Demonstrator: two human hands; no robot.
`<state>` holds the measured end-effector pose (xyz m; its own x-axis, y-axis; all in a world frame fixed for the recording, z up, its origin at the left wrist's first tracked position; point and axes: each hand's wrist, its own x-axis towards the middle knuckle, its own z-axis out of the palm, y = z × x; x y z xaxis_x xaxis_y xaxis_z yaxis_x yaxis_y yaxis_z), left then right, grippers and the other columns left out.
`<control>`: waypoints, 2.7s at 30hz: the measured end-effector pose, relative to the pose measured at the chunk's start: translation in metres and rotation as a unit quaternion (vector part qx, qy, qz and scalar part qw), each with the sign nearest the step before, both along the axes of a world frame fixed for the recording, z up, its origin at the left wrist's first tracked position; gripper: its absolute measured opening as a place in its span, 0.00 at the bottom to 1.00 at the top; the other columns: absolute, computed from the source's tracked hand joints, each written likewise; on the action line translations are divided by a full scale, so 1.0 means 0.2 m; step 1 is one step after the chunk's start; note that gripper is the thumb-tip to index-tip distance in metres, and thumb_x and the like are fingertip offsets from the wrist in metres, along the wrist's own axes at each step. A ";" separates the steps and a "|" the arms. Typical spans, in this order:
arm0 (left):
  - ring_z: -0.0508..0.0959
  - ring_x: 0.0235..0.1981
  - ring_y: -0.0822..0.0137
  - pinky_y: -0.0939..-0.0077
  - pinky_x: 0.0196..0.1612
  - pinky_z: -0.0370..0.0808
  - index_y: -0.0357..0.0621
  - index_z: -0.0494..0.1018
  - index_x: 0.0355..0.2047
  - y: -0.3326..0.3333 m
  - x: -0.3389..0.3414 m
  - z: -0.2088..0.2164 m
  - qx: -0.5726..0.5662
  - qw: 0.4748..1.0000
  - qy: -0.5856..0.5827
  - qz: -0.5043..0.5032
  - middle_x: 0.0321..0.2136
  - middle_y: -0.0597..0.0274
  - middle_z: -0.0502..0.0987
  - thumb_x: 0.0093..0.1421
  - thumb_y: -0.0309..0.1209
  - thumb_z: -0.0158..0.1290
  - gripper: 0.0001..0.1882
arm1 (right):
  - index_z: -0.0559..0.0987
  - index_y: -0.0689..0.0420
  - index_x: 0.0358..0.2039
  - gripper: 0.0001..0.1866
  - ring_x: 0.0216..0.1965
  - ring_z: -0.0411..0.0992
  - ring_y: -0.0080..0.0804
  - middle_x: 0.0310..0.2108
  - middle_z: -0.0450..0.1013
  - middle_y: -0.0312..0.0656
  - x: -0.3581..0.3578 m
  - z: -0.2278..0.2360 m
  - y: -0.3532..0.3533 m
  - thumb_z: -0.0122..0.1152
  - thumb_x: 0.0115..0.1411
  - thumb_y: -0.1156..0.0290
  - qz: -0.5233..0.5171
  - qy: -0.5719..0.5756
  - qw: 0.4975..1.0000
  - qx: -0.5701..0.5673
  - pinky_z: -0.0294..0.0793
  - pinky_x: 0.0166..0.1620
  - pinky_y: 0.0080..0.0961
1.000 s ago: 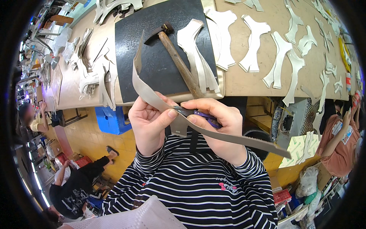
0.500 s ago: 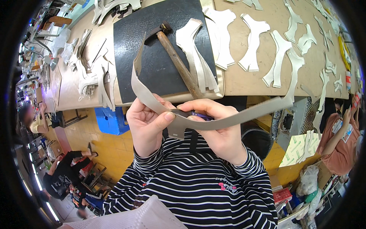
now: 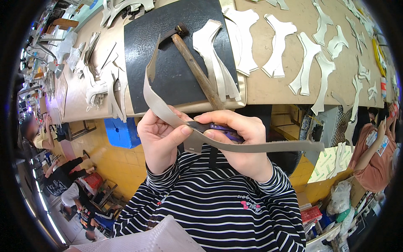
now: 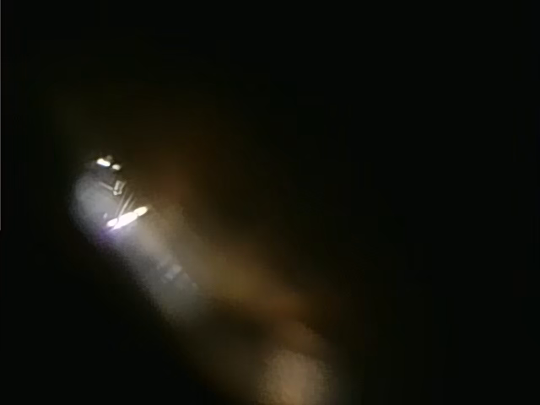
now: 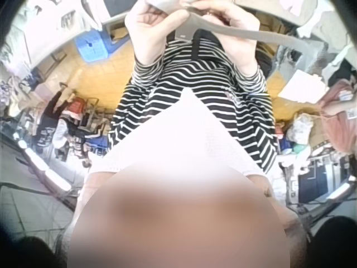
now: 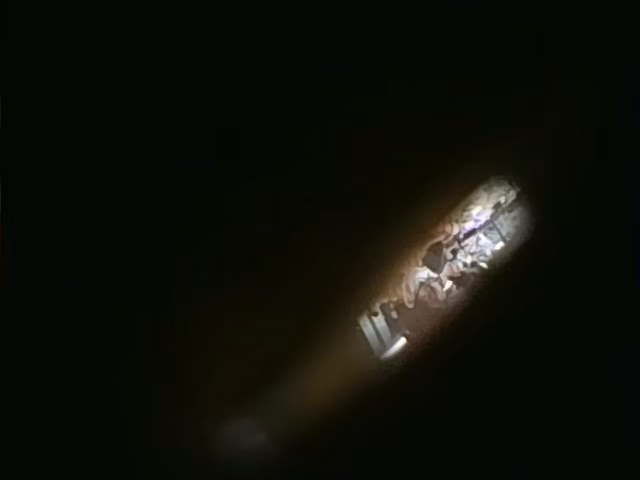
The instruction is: The person repeatedly picks up white leather pieces, places them on a black work surface, and uses a hammer to strike and shape them. They handle the pieces one at a time, turning and repositioning them between strikes, then set them aside on the table.
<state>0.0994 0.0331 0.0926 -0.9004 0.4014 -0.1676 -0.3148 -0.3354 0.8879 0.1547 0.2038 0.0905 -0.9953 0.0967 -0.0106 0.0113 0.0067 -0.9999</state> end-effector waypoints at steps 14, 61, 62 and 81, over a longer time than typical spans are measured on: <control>0.79 0.36 0.67 0.77 0.43 0.77 0.30 0.71 0.40 0.01 0.00 0.01 -0.045 0.999 -0.014 0.019 0.34 0.52 0.78 0.49 0.14 0.62 0.17 | 0.81 0.64 0.41 0.11 0.30 0.78 0.23 0.32 0.80 0.43 0.02 -0.03 -0.03 0.63 0.56 0.81 -0.032 0.004 0.999 -0.025 0.74 0.33 0.15; 0.71 0.53 0.58 0.56 0.60 0.60 0.49 0.81 0.36 -0.38 -0.26 -0.52 -0.542 0.741 0.354 0.176 0.45 0.65 0.77 0.53 0.29 0.60 0.09 | 0.54 0.58 0.68 0.27 0.24 0.60 0.13 0.27 0.64 0.32 -0.46 -0.18 -0.09 0.43 0.69 0.74 -0.073 0.000 0.993 0.090 0.61 0.26 0.11; 0.72 0.53 0.59 0.56 0.60 0.60 0.49 0.81 0.36 -0.38 -0.26 -0.53 -0.544 0.740 0.356 0.175 0.45 0.65 0.77 0.54 0.29 0.59 0.09 | 0.53 0.57 0.69 0.26 0.21 0.58 0.11 0.25 0.62 0.32 -0.43 -0.13 -0.11 0.39 0.71 0.73 -0.120 0.006 0.990 0.074 0.58 0.23 0.09; 0.75 0.52 0.56 0.55 0.61 0.63 0.40 0.79 0.36 -0.45 -0.27 -0.61 -0.444 0.812 0.323 0.198 0.42 0.61 0.79 0.56 0.22 0.56 0.07 | 0.59 0.60 0.66 0.28 0.19 0.66 0.36 0.21 0.68 0.46 -0.29 -0.21 -0.36 0.46 0.64 0.82 0.079 0.103 0.879 0.459 0.68 0.27 0.27</control>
<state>0.0456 -0.0567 -0.0292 -0.9450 0.0385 0.3249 0.2885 0.5667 0.7718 0.0968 0.1327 0.0487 -0.9686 -0.1691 0.1822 -0.2431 0.7975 -0.5522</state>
